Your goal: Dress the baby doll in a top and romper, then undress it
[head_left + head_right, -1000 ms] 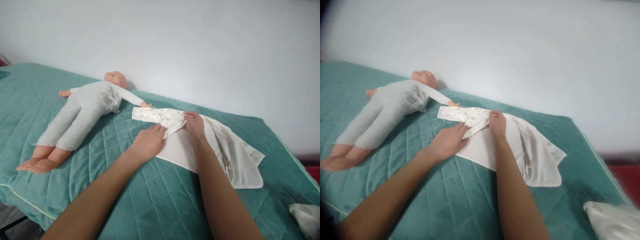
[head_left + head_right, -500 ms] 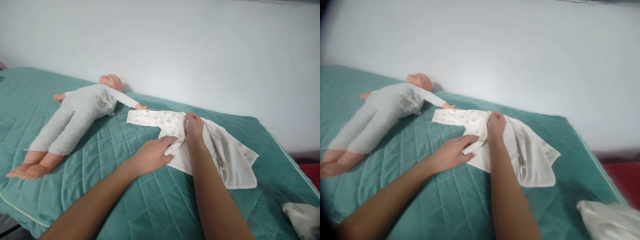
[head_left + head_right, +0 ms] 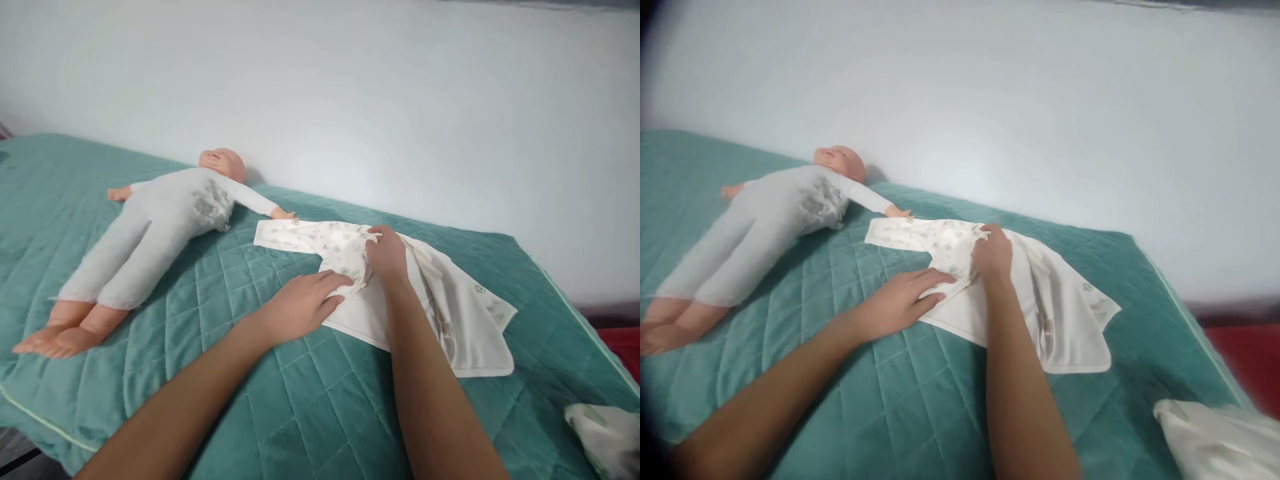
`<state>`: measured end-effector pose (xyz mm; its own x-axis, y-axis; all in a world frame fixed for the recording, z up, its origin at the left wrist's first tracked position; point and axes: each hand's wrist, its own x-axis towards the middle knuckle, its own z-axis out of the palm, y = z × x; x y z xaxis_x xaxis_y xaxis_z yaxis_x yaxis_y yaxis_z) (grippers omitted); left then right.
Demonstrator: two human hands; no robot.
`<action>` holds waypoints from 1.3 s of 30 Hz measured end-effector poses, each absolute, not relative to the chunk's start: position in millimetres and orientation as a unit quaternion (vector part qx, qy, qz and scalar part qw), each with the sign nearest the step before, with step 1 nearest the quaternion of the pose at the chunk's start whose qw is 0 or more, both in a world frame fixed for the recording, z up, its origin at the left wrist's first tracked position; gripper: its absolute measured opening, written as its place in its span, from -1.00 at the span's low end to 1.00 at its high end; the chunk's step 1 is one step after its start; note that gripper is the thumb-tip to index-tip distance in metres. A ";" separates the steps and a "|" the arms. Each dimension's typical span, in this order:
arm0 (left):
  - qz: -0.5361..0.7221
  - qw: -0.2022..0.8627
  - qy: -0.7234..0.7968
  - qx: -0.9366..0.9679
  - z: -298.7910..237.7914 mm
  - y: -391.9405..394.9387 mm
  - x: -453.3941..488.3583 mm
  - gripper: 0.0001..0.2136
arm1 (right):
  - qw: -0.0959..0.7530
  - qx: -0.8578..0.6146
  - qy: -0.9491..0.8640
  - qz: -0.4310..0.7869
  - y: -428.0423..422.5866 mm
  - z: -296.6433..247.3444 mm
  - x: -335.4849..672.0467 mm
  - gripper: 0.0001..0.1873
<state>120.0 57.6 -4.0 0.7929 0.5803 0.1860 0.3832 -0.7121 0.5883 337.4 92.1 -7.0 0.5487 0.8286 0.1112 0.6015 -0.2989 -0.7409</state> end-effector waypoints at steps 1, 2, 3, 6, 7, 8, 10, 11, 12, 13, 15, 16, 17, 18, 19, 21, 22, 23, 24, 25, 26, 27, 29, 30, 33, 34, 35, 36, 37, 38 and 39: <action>0.190 0.282 0.266 0.902 -2.7 58.5 119.3 -0.66 | 0.378 -0.794 -0.452 0.146 91.3 -5.4 338.3 -0.61; 0.194 0.293 0.263 0.898 -0.9 59.1 118.4 -0.66 | 0.373 -0.796 -0.454 0.143 90.5 -4.0 339.2 -0.61; 0.194 0.305 0.257 0.896 1.3 59.5 117.3 -0.65 | 0.366 -0.798 -0.458 0.139 89.9 -2.7 339.8 -0.60; 0.149 0.330 0.226 0.904 8.8 58.8 112.9 -0.63 | 0.332 -0.805 -0.475 0.127 88.2 1.0 340.7 -0.58; 0.122 0.330 0.220 0.910 11.1 58.1 111.5 -0.60 | 0.318 -0.809 -0.478 0.126 87.7 2.2 340.6 -0.57; 0.095 0.326 0.217 0.915 13.0 57.3 110.3 -0.56 | 0.305 -0.813 -0.480 0.128 87.3 3.1 340.5 -0.55; 0.059 0.310 0.215 0.924 14.9 55.8 108.9 -0.46 | 0.287 -0.815 -0.482 0.142 87.1 3.4 340.4 -0.54; 0.054 0.303 0.216 0.927 14.7 55.3 108.8 -0.43 | 0.286 -0.812 -0.485 0.154 87.4 2.6 340.5 -0.53; 0.056 0.296 0.219 0.928 13.8 55.1 109.2 -0.42 | 0.291 -0.807 -0.487 0.165 87.9 1.2 340.9 -0.52; 0.063 0.289 0.223 0.929 12.3 55.3 109.9 -0.42 | 0.302 -0.799 -0.488 0.176 88.6 -0.6 341.3 -0.53; 0.088 0.267 0.236 0.930 8.2 56.4 112.0 -0.47 | 0.337 -0.783 -0.483 0.198 90.4 -4.8 342.5 -0.54; 0.103 0.254 0.243 0.931 6.3 57.2 113.1 -0.50 | 0.356 -0.775 -0.477 0.210 91.5 -6.7 343.0 -0.55; 0.118 0.241 0.247 0.931 4.8 57.9 114.2 -0.56 | 0.375 -0.768 -0.468 0.223 92.6 -8.3 343.5 -0.57; 0.131 0.234 0.252 0.930 4.0 58.6 115.1 -0.63 | 0.394 -0.762 -0.456 0.238 93.7 -9.3 343.8 -0.59; 0.143 0.232 0.259 0.927 4.1 59.0 115.8 -0.72 | 0.413 -0.755 -0.440 0.256 94.7 -9.9 343.9 -0.60; 0.160 0.241 0.297 0.910 6.6 59.1 116.8 -0.86 | 0.455 -0.735 -0.402 0.303 96.0 -9.6 343.8 -0.63; 0.164 0.249 0.321 0.899 8.8 58.8 116.9 -0.84 | 0.480 -0.718 -0.381 0.330 96.3 -8.7 343.4 -0.64; 0.167 0.257 0.345 0.887 11.3 58.5 116.8 -0.81 | 0.505 -0.696 -0.362 0.359 96.4 -7.5 342.7 -0.65; 0.171 0.268 0.364 0.875 14.0 58.3 116.4 -0.78 | 0.531 -0.670 -0.346 0.387 96.2 -6.1 341.6 -0.66; 0.178 0.283 0.376 0.864 16.8 58.3 115.7 -0.76 | 0.557 -0.639 -0.333 0.412 95.9 -4.5 340.1 -0.67; 0.186 0.305 0.381 0.852 19.5 58.7 114.7 -0.75 | 0.583 -0.607 -0.323 0.434 95.5 -2.9 338.1 -0.69; 0.196 0.335 0.385 0.838 22.1 59.4 113.3 -0.73 | 0.604 -0.572 -0.316 0.455 95.2 -1.3 335.6 -0.70; 0.208 0.406 0.395 0.797 27.3 62.2 109.2 -0.70 | 0.624 -0.510 -0.319 0.498 94.9 0.8 329.2 -0.67; 0.204 0.441 0.400 0.777 29.8 64.2 106.6 -0.70 | 0.623 -0.485 -0.326 0.519 95.1 1.1 325.7 -0.65; 0.156 0.510 0.412 0.739 36.1 72.5 96.7 -0.75 | 0.610 -0.435 -0.365 0.553 97.3 -2.6 316.9 -0.57; 0.134 0.521 0.415 0.734 37.3 75.8 93.0 -0.77 | 0.608 -0.429 -0.376 0.551 98.6 -5.3 315.2 -0.56; 0.111 0.527 0.419 0.731 38.0 79.2 89.1 -0.79 | 0.608 -0.433 -0.387 0.542 100.2 -8.5 314.2 -0.54; 0.089 0.530 0.425 0.728 38.0 82.7 85.2 -0.80 | 0.606 -0.445 -0.399 0.525 101.9 -11.9 314.0 -0.53; 0.070 0.532 0.429 0.727 37.5 86.0 81.5 -0.81 | 0.601 -0.466 -0.414 0.501 103.7 -15.3 314.2 -0.51; 0.052 0.531 0.431 0.728 36.4 89.1 77.8 -0.81 | 0.592 -0.493 -0.431 0.470 105.5 -18.3 314.9 -0.49; 0.036 0.528 0.430 0.731 35.0 92.0 74.3 -0.81 | 0.580 -0.523 -0.450 0.434 107.0 -20.8 315.7 -0.49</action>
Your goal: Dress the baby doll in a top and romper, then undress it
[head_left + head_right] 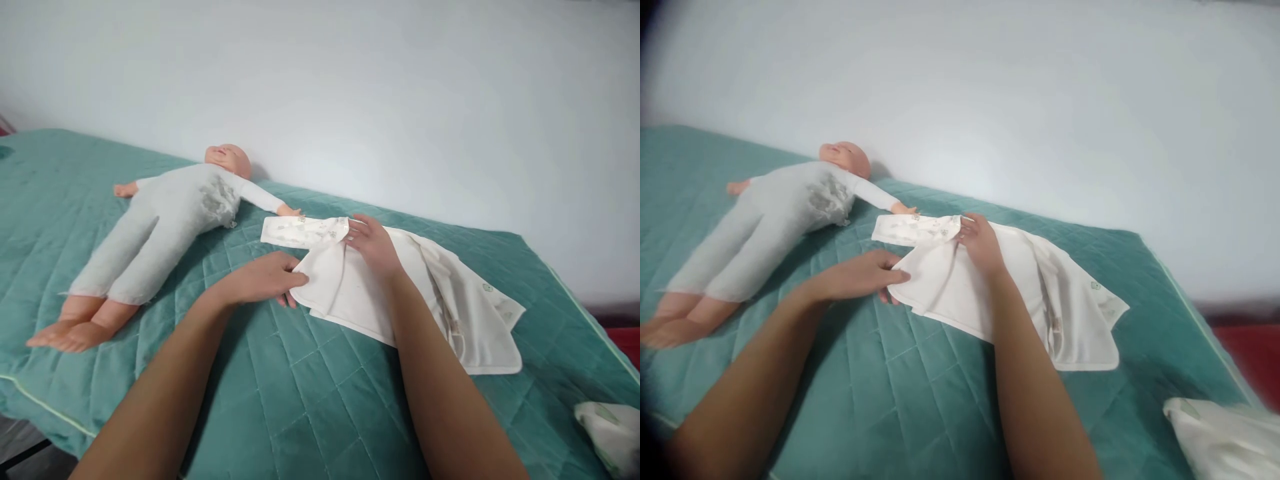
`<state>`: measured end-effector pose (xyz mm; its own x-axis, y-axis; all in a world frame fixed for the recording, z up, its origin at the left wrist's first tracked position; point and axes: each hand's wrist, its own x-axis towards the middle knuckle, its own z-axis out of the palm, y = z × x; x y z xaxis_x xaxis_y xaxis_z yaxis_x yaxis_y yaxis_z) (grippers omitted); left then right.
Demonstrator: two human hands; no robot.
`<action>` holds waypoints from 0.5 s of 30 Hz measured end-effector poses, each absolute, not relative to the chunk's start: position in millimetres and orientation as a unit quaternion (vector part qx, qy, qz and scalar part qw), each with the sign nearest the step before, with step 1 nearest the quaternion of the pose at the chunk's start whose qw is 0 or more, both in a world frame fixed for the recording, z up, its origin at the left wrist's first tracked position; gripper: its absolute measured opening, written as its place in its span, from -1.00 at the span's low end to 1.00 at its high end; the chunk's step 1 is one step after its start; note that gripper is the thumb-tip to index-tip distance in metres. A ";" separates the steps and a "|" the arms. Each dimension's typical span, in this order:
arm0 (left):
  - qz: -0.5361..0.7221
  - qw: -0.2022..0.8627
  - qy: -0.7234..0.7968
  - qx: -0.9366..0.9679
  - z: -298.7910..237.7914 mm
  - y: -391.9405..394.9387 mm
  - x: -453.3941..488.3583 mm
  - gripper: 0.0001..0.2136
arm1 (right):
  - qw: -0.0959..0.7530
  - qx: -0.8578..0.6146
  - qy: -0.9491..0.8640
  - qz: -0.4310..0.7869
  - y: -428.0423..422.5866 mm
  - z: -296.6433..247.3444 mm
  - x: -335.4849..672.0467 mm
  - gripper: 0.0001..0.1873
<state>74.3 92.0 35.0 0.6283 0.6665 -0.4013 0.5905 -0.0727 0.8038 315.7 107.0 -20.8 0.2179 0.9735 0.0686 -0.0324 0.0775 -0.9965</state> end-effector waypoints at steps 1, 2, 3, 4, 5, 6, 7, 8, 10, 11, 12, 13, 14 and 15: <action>0.025 0.519 0.430 0.738 33.2 94.7 70.9 -0.81 | 0.566 -0.553 -0.469 0.393 108.2 -22.5 316.5 -0.51; 0.018 0.502 0.435 0.747 31.2 97.3 67.6 -0.80 | 0.550 -0.582 -0.486 0.350 108.9 -23.4 317.3 -0.54; 0.017 0.479 0.442 0.758 29.0 99.8 64.4 -0.78 | 0.533 -0.611 -0.498 0.309 109.2 -23.6 317.8 -0.60; 0.019 0.449 0.453 0.770 26.7 102.4 61.4 -0.76 | 0.516 -0.636 -0.506 0.272 109.1 -23.2 318.1 -0.67; 0.026 0.412 0.468 0.781 24.4 104.8 58.9 -0.74 | 0.498 -0.656 -0.512 0.244 108.8 -22.7 318.1 -0.73; 0.038 0.370 0.486 0.791 22.2 107.0 57.1 -0.74 | 0.482 -0.671 -0.518 0.222 108.5 -22.1 317.7 -0.77; 0.055 0.324 0.504 0.799 20.1 108.8 56.4 -0.74 | 0.468 -0.680 -0.525 0.207 108.2 -21.9 317.0 -0.79; 0.077 0.281 0.516 0.806 18.3 109.7 57.1 -0.75 | 0.456 -0.685 -0.534 0.197 108.2 -22.1 315.8 -0.79; 0.140 0.221 0.512 0.818 15.4 107.9 63.5 -0.78 | 0.435 -0.682 -0.560 0.177 108.9 -23.7 312.6 -0.73; 0.180 0.210 0.494 0.824 14.0 105.1 69.1 -0.80 | 0.423 -0.680 -0.576 0.163 109.6 -25.0 310.7 -0.66; 0.223 0.211 0.465 0.830 12.5 101.2 76.0 -0.83 | 0.404 -0.680 -0.593 0.149 110.2 -26.2 308.7 -0.58; 0.263 0.218 0.426 0.838 10.5 96.7 83.8 -0.85 | 0.378 -0.683 -0.610 0.137 110.6 -27.2 306.8 -0.49; 0.295 0.223 0.381 0.848 8.0 91.9 91.7 -0.85 | 0.344 -0.689 -0.625 0.128 110.7 -27.9 305.0 -0.41; 0.313 0.223 0.334 0.861 4.8 87.5 99.2 -0.84 | 0.306 -0.696 -0.638 0.122 110.5 -28.2 303.4 -0.34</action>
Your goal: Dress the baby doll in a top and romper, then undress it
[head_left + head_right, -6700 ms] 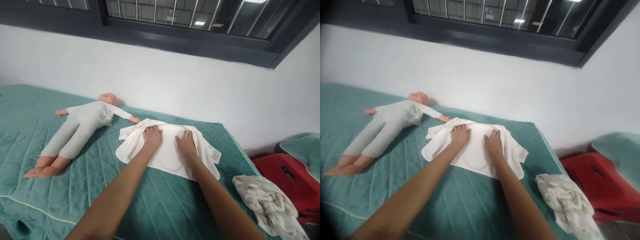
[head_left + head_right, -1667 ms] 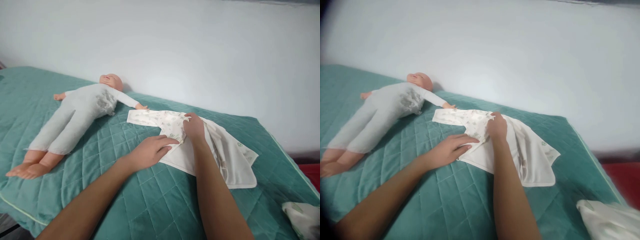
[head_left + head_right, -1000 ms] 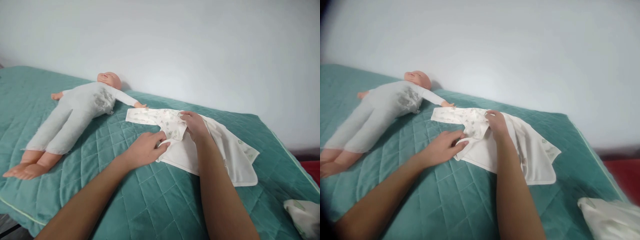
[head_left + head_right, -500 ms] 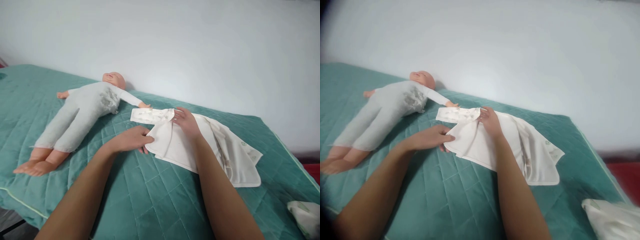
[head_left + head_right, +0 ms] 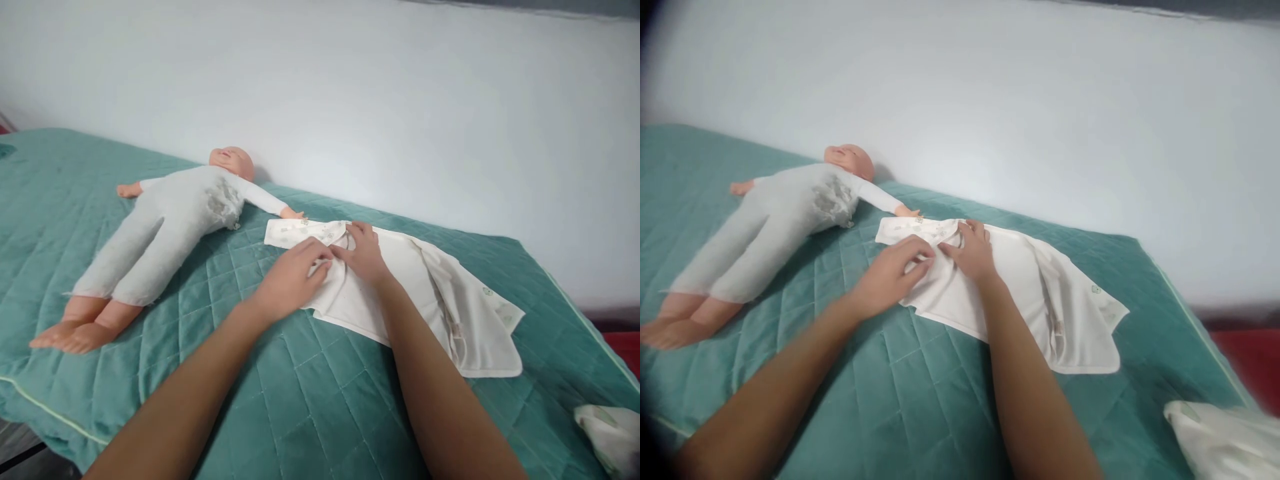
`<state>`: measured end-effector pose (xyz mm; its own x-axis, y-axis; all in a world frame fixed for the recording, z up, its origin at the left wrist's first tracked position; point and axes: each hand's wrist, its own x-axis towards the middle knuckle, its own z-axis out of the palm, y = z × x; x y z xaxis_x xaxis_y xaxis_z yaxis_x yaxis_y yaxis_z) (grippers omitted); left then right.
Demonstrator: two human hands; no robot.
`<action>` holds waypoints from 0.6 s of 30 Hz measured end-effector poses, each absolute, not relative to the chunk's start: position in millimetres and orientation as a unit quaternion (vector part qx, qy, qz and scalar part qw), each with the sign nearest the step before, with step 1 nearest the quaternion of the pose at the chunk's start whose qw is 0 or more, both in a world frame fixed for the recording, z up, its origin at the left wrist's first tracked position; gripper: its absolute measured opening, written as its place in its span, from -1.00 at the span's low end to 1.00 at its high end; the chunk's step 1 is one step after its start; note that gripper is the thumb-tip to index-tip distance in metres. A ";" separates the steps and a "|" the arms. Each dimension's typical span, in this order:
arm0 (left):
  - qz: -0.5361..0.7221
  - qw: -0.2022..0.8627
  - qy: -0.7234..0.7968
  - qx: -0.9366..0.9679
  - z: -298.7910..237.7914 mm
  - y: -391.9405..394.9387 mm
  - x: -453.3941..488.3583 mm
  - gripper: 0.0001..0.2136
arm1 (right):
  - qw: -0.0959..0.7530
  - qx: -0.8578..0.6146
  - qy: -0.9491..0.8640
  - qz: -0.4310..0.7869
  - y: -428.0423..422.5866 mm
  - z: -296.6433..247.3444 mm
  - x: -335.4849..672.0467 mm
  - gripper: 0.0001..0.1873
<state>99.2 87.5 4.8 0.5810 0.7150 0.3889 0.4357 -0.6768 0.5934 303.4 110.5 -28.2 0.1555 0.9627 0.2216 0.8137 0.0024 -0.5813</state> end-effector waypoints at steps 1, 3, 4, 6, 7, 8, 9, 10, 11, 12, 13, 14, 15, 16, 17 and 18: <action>0.317 0.218 0.293 0.875 1.0 83.9 105.8 -0.80 | 0.268 -0.701 -0.650 0.117 110.0 -28.2 302.0 -0.30; 0.296 0.196 0.245 0.902 -7.8 79.8 114.7 -0.73 | 0.204 -0.706 -0.670 0.105 108.3 -27.4 300.0 -0.28; 0.278 0.181 0.240 0.912 -12.2 79.4 116.6 -0.70 | 0.180 -0.707 -0.678 0.094 107.4 -27.0 299.4 -0.29; 0.241 0.148 0.258 0.924 -20.3 81.0 116.4 -0.61 | 0.144 -0.710 -0.685 0.072 106.3 -26.7 298.6 -0.31; 0.222 0.133 0.270 0.927 -23.7 82.5 114.9 -0.55 | 0.130 -0.715 -0.684 0.064 106.1 -26.9 298.5 -0.32; 0.202 0.121 0.284 0.929 -26.6 84.1 113.1 -0.49 | 0.121 -0.722 -0.679 0.059 106.4 -27.2 298.7 -0.32; 0.185 0.112 0.300 0.929 -28.9 85.7 111.4 -0.43 | 0.115 -0.730 -0.671 0.056 106.8 -27.7 299.0 -0.32; 0.168 0.104 0.318 0.927 -30.7 87.3 110.0 -0.37 | 0.113 -0.739 -0.662 0.053 107.5 -28.2 299.6 -0.30; 0.153 0.098 0.337 0.924 -32.0 88.8 109.0 -0.33 | 0.113 -0.747 -0.653 0.051 108.3 -28.8 300.4 -0.30; 0.141 0.094 0.356 0.919 -32.8 90.5 108.5 -0.31 | 0.114 -0.753 -0.646 0.050 109.0 -29.3 301.4 -0.31; 0.132 0.090 0.373 0.914 -33.2 92.2 108.4 -0.30 | 0.117 -0.758 -0.640 0.047 109.6 -29.7 302.4 -0.33; 0.126 0.087 0.389 0.908 -33.2 94.2 108.5 -0.30 | 0.122 -0.761 -0.635 0.044 110.1 -30.0 303.5 -0.35; 0.124 0.086 0.403 0.903 -33.0 96.1 108.8 -0.31 | 0.127 -0.763 -0.632 0.040 110.3 -30.3 304.7 -0.37; 0.123 0.086 0.413 0.898 -32.5 98.0 109.1 -0.32 | 0.136 -0.764 -0.629 0.035 110.4 -30.6 305.8 -0.40; 0.125 0.087 0.419 0.895 -32.0 99.7 109.4 -0.33 | 0.148 -0.765 -0.626 0.028 110.4 -30.9 306.9 -0.42; 0.127 0.090 0.423 0.893 -31.3 100.9 109.6 -0.33 | 0.163 -0.766 -0.622 0.021 110.3 -31.2 307.9 -0.45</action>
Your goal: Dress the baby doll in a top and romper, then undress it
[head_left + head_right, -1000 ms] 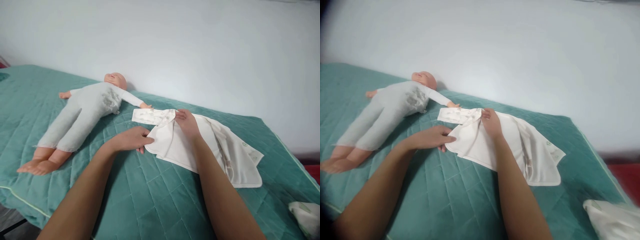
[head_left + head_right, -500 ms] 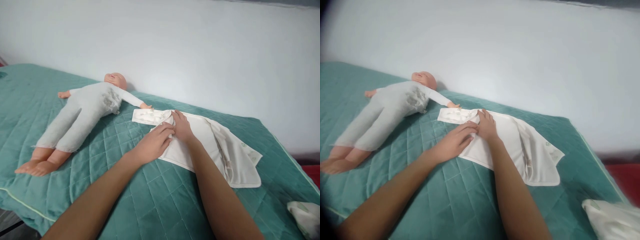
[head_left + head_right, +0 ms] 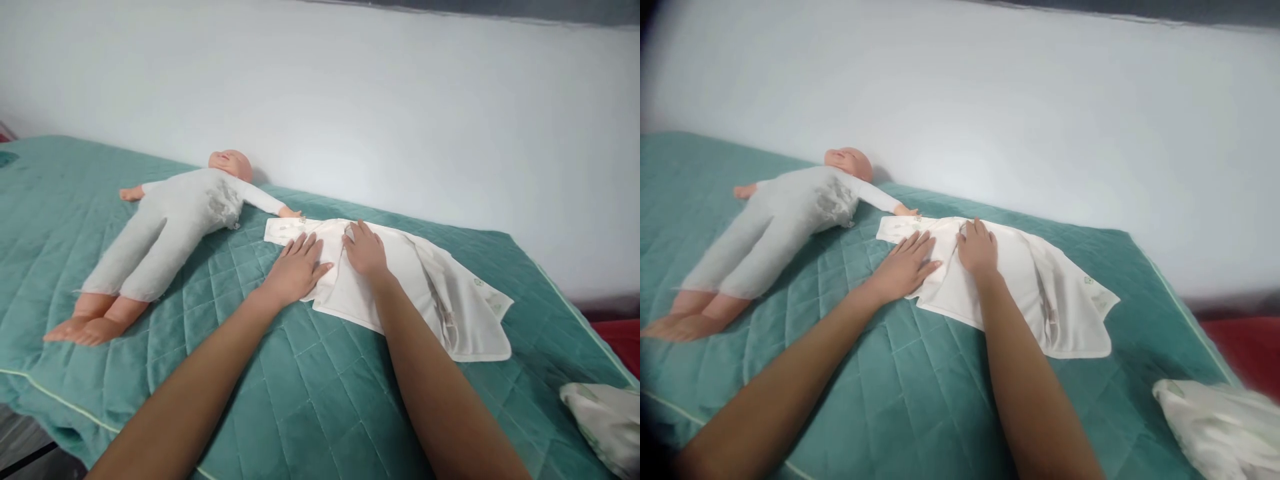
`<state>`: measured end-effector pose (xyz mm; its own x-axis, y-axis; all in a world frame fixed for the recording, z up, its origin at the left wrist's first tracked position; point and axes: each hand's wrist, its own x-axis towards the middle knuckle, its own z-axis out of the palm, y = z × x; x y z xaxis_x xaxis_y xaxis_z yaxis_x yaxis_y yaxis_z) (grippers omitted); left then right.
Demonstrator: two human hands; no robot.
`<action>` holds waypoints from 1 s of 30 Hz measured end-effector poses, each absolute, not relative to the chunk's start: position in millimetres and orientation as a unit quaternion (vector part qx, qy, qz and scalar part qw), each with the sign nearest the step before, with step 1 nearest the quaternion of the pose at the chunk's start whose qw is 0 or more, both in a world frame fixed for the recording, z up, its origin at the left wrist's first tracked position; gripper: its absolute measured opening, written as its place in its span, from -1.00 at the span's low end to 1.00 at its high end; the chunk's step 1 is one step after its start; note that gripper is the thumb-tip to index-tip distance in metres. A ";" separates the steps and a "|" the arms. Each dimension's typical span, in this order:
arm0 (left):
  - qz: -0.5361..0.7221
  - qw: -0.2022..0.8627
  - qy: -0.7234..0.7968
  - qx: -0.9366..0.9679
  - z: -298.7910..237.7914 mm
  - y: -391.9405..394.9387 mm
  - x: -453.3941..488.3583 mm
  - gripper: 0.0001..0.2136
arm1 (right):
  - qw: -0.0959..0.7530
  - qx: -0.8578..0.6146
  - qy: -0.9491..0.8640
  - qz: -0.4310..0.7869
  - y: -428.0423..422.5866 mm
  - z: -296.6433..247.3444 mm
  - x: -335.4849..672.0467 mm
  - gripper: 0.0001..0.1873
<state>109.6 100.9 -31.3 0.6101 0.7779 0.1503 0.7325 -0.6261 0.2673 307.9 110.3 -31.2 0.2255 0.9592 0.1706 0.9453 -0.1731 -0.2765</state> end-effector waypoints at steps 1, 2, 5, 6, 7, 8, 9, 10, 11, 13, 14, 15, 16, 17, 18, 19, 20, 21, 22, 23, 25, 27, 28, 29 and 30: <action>0.130 0.093 0.424 0.892 -30.7 101.5 109.9 -0.34 | 0.182 -0.767 -0.616 0.016 110.2 -31.5 308.9 -0.48; 0.135 0.096 0.422 0.891 -30.0 101.4 110.3 -0.35 | 0.202 -0.768 -0.608 0.013 110.1 -31.8 309.8 -0.51; 0.161 0.104 0.384 0.903 -28.4 97.2 111.8 -0.38 | 0.243 -0.772 -0.587 0.009 110.5 -32.7 311.1 -0.57; 0.170 0.108 0.360 0.911 -28.0 95.0 112.3 -0.39 | 0.247 -0.774 -0.583 0.006 110.9 -32.9 311.1 -0.59; 0.178 0.115 0.335 0.918 -27.7 92.6 112.6 -0.41 | 0.246 -0.774 -0.583 0.003 111.3 -33.1 310.9 -0.61; 0.184 0.123 0.313 0.924 -27.4 90.4 112.6 -0.45 | 0.242 -0.772 -0.587 -0.001 112.0 -33.2 310.8 -0.62; 0.187 0.133 0.295 0.927 -27.1 88.3 112.3 -0.49 | 0.237 -0.769 -0.594 -0.003 112.8 -33.3 310.9 -0.62; 0.189 0.144 0.283 0.929 -26.7 86.6 111.8 -0.54 | 0.230 -0.763 -0.604 -0.004 113.7 -33.5 311.3 -0.62; 0.190 0.154 0.276 0.930 -26.3 85.1 111.0 -0.58 | 0.222 -0.757 -0.614 -0.004 115.0 -33.6 312.1 -0.61; 0.187 0.169 0.270 0.929 -25.5 83.2 109.3 -0.64 | 0.208 -0.747 -0.632 -0.003 118.0 -33.8 314.6 -0.59; 0.184 0.173 0.269 0.929 -25.3 82.6 108.6 -0.65 | 0.200 -0.745 -0.637 -0.002 119.6 -33.8 316.2 -0.58; 0.182 0.174 0.269 0.930 -25.2 82.2 108.1 -0.64 | 0.191 -0.745 -0.639 -0.001 121.3 -33.7 317.6 -0.57; 0.179 0.173 0.269 0.931 -25.3 82.1 107.9 -0.61 | 0.183 -0.747 -0.640 0.000 122.8 -33.6 318.9 -0.57; 0.177 0.170 0.270 0.931 -25.7 82.2 107.9 -0.58 | 0.174 -0.750 -0.638 0.000 124.0 -33.4 319.8 -0.57; 0.174 0.166 0.271 0.932 -26.3 82.6 108.1 -0.54 | 0.167 -0.753 -0.637 -0.001 124.8 -33.3 320.3 -0.57; 0.173 0.162 0.272 0.933 -27.2 83.2 108.4 -0.51 | 0.161 -0.754 -0.637 -0.003 124.9 -33.2 320.4 -0.56; 0.172 0.157 0.274 0.933 -28.3 84.1 108.8 -0.49 | 0.155 -0.752 -0.641 -0.006 124.2 -33.2 319.9 -0.54; 0.173 0.151 0.277 0.933 -29.4 85.3 109.4 -0.47 | 0.151 -0.749 -0.646 -0.009 122.6 -33.4 319.0 -0.52; 0.176 0.146 0.282 0.932 -30.5 86.6 109.9 -0.46 | 0.146 -0.743 -0.653 -0.011 120.0 -33.6 317.7 -0.49; 0.179 0.140 0.286 0.931 -31.5 87.9 110.4 -0.46 | 0.140 -0.738 -0.660 -0.011 116.2 -33.9 316.1 -0.45; 0.188 0.129 0.293 0.929 -32.9 90.4 111.3 -0.46 | 0.126 -0.727 -0.675 -0.002 105.3 -33.8 313.1 -0.39; 0.197 0.122 0.294 0.927 -33.3 92.0 111.7 -0.46 | 0.111 -0.710 -0.694 0.028 90.4 -31.5 313.0 -0.33; 0.200 0.122 0.293 0.927 -33.3 92.4 111.6 -0.47 | 0.106 -0.696 -0.709 0.056 82.0 -29.2 315.4 -0.30; 0.203 0.122 0.291 0.927 -33.2 92.4 111.4 -0.47 | 0.107 -0.679 -0.721 0.088 73.3 -25.9 320.1 -0.28; 0.203 0.124 0.290 0.927 -33.1 92.2 111.0 -0.47 | 0.121 -0.665 -0.728 0.118 64.4 -21.8 327.7 -0.27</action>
<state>111.0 92.2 -33.1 0.7485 0.5888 0.3050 0.4879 -0.8005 0.3480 327.7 64.4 -21.8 -0.0863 0.9961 0.0196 0.9393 0.0879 -0.3317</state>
